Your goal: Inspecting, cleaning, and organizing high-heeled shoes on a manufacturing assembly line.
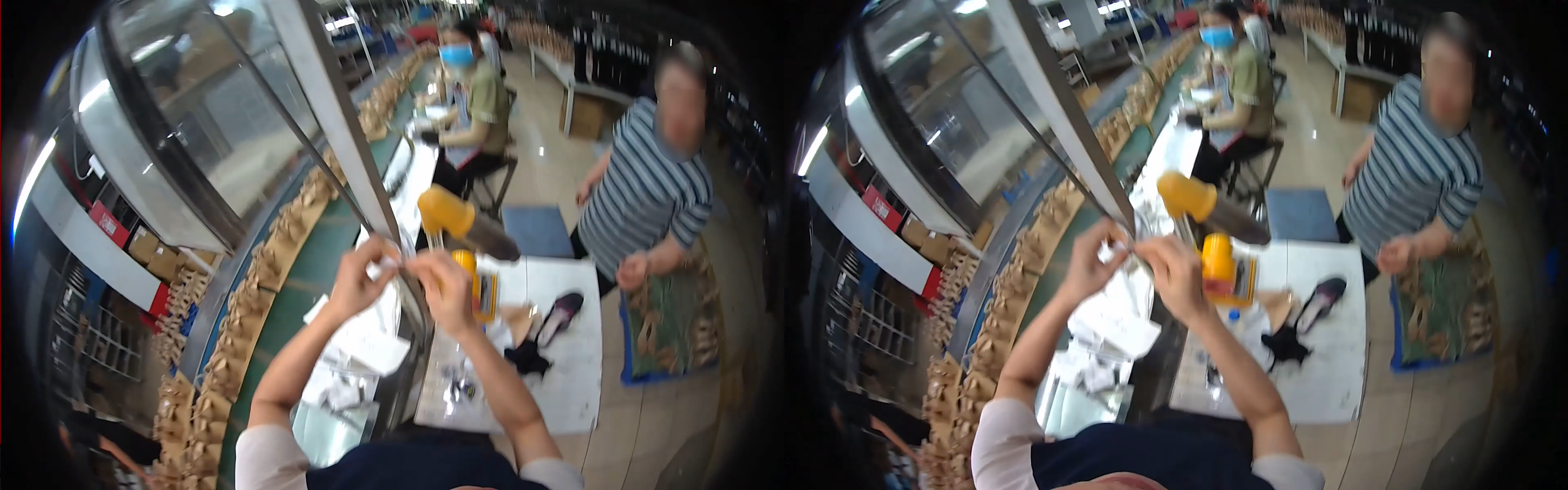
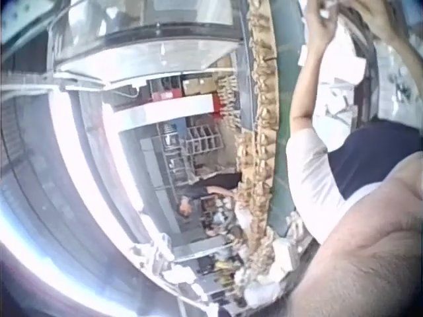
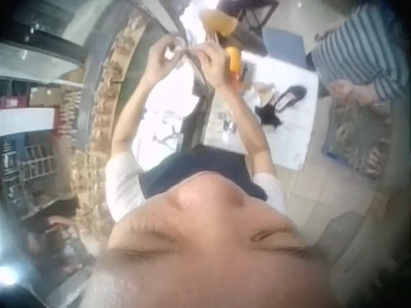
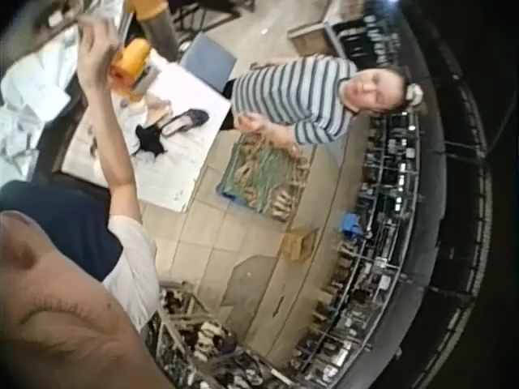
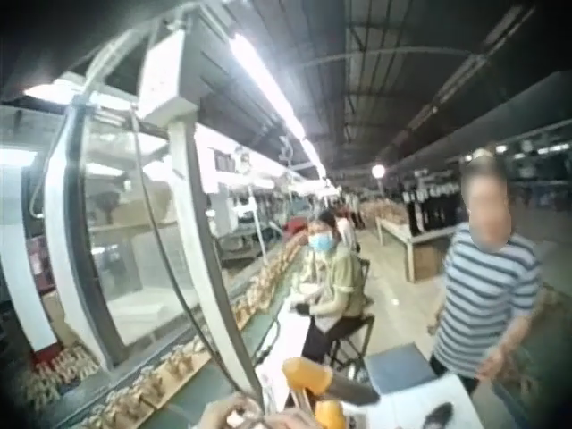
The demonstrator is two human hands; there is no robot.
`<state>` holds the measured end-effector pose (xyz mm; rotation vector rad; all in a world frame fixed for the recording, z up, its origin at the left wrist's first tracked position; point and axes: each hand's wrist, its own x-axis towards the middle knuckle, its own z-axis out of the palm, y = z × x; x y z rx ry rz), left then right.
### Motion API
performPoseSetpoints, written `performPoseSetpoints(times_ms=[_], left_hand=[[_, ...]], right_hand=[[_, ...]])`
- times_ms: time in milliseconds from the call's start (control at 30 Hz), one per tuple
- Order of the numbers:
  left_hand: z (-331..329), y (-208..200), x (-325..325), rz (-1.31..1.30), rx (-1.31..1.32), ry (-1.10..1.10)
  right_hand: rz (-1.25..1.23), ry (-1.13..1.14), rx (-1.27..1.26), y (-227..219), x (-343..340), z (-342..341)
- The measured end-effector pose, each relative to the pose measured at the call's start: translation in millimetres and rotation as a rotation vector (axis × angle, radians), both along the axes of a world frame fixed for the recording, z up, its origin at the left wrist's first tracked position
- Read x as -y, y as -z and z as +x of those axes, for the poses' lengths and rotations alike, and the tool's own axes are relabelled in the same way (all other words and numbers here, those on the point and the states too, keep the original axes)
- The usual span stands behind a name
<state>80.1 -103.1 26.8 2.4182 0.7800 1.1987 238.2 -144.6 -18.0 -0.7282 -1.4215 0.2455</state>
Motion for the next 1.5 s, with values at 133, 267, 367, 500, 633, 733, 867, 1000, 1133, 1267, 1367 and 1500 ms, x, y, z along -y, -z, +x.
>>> performPoseSetpoints(times_ms=[133, 267, 367, 500, 633, 733, 867, 1000, 1133, 1267, 1367, 1500], left_hand=[[-15, -5, 6, -0.107, 0.039, -0.074], [-17, 6, 4, -0.082, 0.111, -0.022], [-21, 8, -2, -0.052, 0.093, 0.018], [-25, -6, 0, 0.027, 0.005, 0.198], [-31, 8, -4, 0.066, 0.047, 0.201], [-27, 19, -15, 0.141, 0.136, 0.144], [-29, 14, -13, 0.155, 0.121, 0.152], [-23, 11, -14, 0.193, 0.087, 0.18], [-22, 13, -14, 0.038, 0.115, 0.153], [-24, -20, -4, -0.422, 0.061, 0.115], [-35, 0, -24, -0.688, 0.337, 0.316], [-39, -1, -18, -0.658, 0.266, 0.34]], right_hand=[[-0.022, -0.003, 0.041, -19, 11, -16], [0.022, 0.012, 0.126, -17, 30, -24], [0.074, 0.037, 0.21, -31, 35, -32], [0.155, 0.075, 0.348, -42, 23, -38], [0.194, 0.148, 0.456, -44, 15, -46], [0.168, 0.16, 0.493, -44, 9, -47], [-0.073, 0.102, 0.171, -50, 7, -20], [-0.151, -0.055, 0.286, -37, -7, -6], [-0.111, 0.016, 0.318, -40, -11, -4], [-0.145, 0.191, 0.198, -52, 5, -10], [-0.09, 0.152, 0.096, -37, 22, -28], [-0.139, 0.081, 0.109, -12, 25, -37]])
